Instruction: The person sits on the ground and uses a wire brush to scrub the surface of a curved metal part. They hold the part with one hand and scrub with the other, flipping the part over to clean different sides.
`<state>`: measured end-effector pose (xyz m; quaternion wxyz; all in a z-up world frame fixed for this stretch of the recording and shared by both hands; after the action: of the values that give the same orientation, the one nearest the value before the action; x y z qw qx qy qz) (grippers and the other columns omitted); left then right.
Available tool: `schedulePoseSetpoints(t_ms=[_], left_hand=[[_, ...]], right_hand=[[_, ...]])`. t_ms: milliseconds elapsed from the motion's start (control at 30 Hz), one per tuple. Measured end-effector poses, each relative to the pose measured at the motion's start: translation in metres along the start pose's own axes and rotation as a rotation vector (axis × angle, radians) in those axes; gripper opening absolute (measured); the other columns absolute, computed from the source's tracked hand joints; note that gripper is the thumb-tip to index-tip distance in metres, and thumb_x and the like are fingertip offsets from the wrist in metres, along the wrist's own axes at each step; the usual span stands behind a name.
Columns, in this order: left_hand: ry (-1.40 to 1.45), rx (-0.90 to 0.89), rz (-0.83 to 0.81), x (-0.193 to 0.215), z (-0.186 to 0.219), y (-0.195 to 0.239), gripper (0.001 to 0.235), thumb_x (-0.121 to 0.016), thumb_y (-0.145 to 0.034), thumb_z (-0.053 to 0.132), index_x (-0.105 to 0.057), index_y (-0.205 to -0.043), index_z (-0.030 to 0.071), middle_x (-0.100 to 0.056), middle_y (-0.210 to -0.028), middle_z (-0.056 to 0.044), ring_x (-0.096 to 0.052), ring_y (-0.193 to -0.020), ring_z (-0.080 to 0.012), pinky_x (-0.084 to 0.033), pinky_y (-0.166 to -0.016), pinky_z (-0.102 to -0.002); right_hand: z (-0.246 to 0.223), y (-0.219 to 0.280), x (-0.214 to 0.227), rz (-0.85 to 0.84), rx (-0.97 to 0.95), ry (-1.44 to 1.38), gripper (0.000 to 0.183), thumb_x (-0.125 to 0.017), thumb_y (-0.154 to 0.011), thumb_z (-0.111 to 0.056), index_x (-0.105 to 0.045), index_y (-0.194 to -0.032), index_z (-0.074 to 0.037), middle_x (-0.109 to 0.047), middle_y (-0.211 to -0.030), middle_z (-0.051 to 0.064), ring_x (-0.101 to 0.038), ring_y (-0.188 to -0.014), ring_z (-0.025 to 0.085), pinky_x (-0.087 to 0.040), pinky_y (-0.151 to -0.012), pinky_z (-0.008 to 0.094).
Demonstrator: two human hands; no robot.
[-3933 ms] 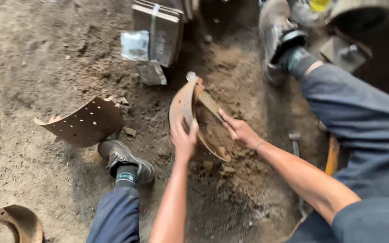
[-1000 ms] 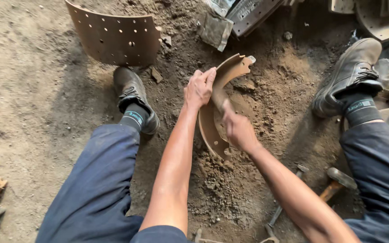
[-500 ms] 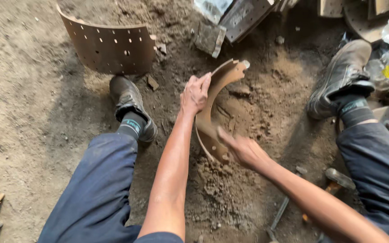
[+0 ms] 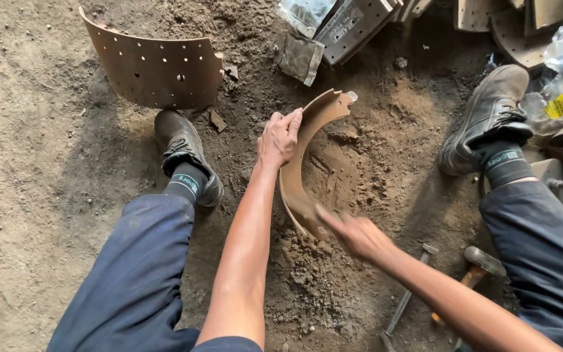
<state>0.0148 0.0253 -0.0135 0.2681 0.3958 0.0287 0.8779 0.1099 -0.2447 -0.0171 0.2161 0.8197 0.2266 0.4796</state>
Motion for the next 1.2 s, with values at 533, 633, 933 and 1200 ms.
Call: schedulePoseSetpoints(t_ms=[533, 633, 933, 1200], left_hand=[[0.0, -0.034, 0.029, 0.002, 0.003, 0.001, 0.048, -0.039, -0.103, 0.054, -0.066, -0.135, 0.029, -0.063, -0.109, -0.015, -0.064, -0.106, -0.0369, -0.051, -0.087, -0.05], [0.019, -0.053, 0.067, 0.005, 0.004, 0.002, 0.048, -0.041, -0.102, 0.054, -0.068, -0.134, 0.029, -0.064, -0.108, -0.014, -0.064, -0.107, -0.0364, -0.051, -0.088, -0.049], [0.014, -0.067, 0.055, 0.007, 0.008, 0.002, 0.047, -0.042, -0.103, 0.054, -0.068, -0.133, 0.029, -0.064, -0.109, -0.013, -0.063, -0.107, -0.0362, -0.05, -0.087, -0.049], [0.005, -0.06, 0.06, 0.009, 0.01, 0.003, 0.048, -0.042, -0.103, 0.055, -0.069, -0.134, 0.03, -0.065, -0.109, -0.012, -0.064, -0.105, -0.0353, -0.051, -0.087, -0.048]], right_hand=[[0.022, 0.004, -0.008, 0.269, 0.135, 0.009, 0.061, -0.051, -0.107, -0.015, -0.025, -0.161, -0.03, -0.061, -0.077, 0.009, -0.058, -0.053, 0.021, -0.053, -0.044, 0.037], [0.0, -0.076, 0.05, 0.67, -0.017, -0.3, 0.054, -0.049, -0.107, -0.021, -0.036, -0.159, -0.014, -0.063, -0.07, 0.009, -0.053, -0.049, 0.018, -0.048, -0.046, 0.035], [0.027, 0.086, -0.029, -0.106, 0.161, -0.048, 0.079, -0.052, -0.1, -0.023, -0.005, -0.161, -0.039, -0.06, -0.098, 0.015, -0.064, -0.071, 0.029, -0.057, -0.06, 0.044], [0.067, 0.072, 0.017, 0.367, 0.139, -0.118, 0.066, -0.049, -0.103, -0.022, -0.021, -0.161, -0.03, -0.058, -0.076, 0.014, -0.062, -0.057, 0.029, -0.054, -0.054, 0.042]])
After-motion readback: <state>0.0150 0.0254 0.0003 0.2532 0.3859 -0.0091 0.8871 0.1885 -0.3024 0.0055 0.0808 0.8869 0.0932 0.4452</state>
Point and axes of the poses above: each hand's wrist, its own y-axis away from the middle knuckle, its own x-axis out of the back of the hand, z = x × y, the point moved 3 cm from there along -y, towards the middle knuckle
